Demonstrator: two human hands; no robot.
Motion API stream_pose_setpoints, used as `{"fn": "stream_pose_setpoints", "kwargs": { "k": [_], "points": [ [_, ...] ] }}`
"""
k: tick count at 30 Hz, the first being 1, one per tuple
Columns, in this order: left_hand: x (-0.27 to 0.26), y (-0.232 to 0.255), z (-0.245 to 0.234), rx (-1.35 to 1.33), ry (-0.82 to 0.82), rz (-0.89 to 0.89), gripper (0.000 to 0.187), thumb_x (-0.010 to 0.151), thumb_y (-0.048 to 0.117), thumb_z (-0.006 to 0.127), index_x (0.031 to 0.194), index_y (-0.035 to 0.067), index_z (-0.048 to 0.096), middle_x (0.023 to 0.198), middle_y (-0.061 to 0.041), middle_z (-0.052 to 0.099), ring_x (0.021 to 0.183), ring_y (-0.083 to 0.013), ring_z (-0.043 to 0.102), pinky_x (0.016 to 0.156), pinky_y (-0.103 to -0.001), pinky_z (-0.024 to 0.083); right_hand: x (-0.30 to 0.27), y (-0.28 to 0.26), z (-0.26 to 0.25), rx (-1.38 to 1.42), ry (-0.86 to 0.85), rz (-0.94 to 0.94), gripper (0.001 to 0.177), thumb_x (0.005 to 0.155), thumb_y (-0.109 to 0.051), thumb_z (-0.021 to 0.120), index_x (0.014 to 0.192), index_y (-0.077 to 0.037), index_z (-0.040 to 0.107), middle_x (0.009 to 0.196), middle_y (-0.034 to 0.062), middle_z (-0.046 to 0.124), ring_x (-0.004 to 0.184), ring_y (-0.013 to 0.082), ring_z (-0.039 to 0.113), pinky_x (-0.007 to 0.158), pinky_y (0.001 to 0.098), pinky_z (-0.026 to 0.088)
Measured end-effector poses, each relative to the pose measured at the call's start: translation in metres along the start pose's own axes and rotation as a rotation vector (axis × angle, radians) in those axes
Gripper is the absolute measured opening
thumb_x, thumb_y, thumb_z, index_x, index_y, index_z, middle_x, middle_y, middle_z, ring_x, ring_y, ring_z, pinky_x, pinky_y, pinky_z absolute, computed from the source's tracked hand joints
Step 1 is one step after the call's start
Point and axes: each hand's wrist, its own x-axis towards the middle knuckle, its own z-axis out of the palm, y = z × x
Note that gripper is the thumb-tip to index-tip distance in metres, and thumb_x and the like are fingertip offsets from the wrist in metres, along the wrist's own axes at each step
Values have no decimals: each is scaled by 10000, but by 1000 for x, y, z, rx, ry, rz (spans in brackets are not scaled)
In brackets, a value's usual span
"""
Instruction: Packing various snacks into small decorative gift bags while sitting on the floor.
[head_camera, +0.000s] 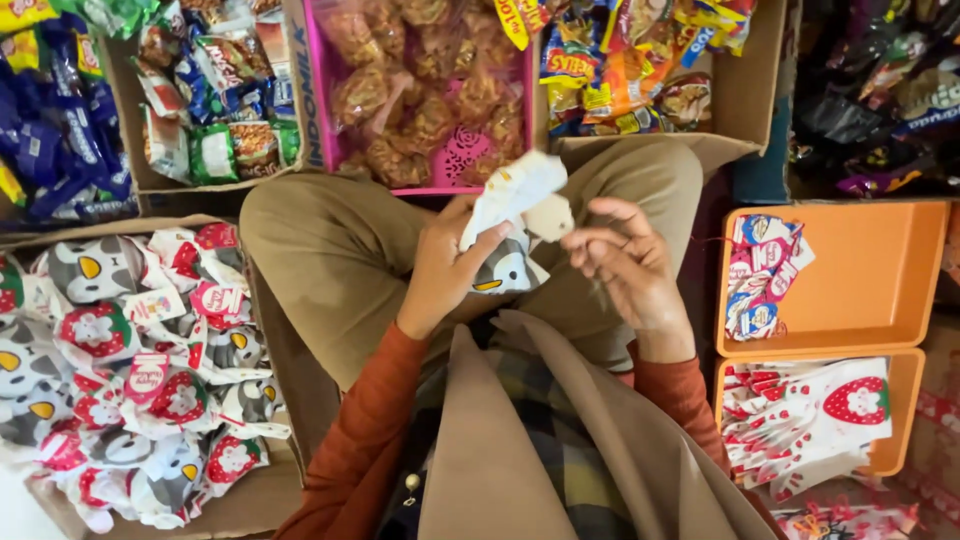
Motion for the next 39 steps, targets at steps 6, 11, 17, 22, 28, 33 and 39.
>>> {"fn": "stream_pose_setpoints", "kwargs": {
  "k": [6, 11, 17, 22, 28, 33, 39],
  "points": [
    [-11, -28, 2, 50, 69, 96, 134, 958, 124, 700, 886, 18, 741, 908, -104, 638, 799, -210, 586, 698, -346, 486, 13, -6, 39, -208, 111, -94, 508, 994, 73, 555, 1486, 36, 434, 1227, 304, 692, 916, 251, 764, 571, 155, 543],
    [-13, -22, 8, 183, 15, 145, 104, 956, 87, 674, 871, 59, 728, 866, -56, 631, 784, -209, 594, 676, -306, 487, 17, -10, 69, -348, 37, -77, 565, 903, 160, 596, 1450, 33, 531, 1154, 259, 729, 850, 151, 717, 560, 189, 564],
    [-24, -14, 10, 219, 89, -34, 308, 888, 55, 714, 1166, 63, 580, 1011, -216, 658, 936, -428, 643, 786, -498, 537, 15, -19, 83, -540, -13, -87, 477, 878, 67, 739, 1342, 14, 643, 1008, 183, 767, 895, 168, 732, 758, 293, 620],
    [-30, -30, 7, 417, 26, 296, 622, 940, 81, 694, 1521, 122, 478, 1214, -250, 704, 1085, -412, 699, 888, -475, 586, 9, -29, 84, -747, -25, -85, 395, 893, -30, 742, 1281, -50, 672, 926, 108, 768, 891, 137, 699, 778, 292, 561],
    [-34, -47, 13, 184, 52, 338, 345, 952, 141, 713, 1288, 219, 723, 938, -9, 708, 796, -186, 710, 689, -281, 582, 8, -32, 83, -821, -9, -42, 392, 850, -45, 793, 1193, -65, 604, 894, 124, 773, 891, 218, 746, 850, 366, 556],
    [-27, -34, 10, -23, 6, 287, 167, 785, 56, 783, 784, 132, 635, 717, -3, 497, 630, -192, 547, 581, -290, 456, 6, -40, 84, -909, 3, 64, 352, 807, -71, 825, 1067, -114, 591, 834, 59, 761, 812, 163, 688, 827, 347, 547],
    [-29, -38, 13, -196, -47, 172, 216, 697, -7, 771, 746, 133, 615, 713, -1, 485, 651, -178, 540, 607, -308, 416, 8, -47, 98, -1054, 43, 59, 400, 729, -64, 840, 1072, -80, 635, 810, 120, 714, 764, 227, 698, 752, 404, 555]
  ]
}}
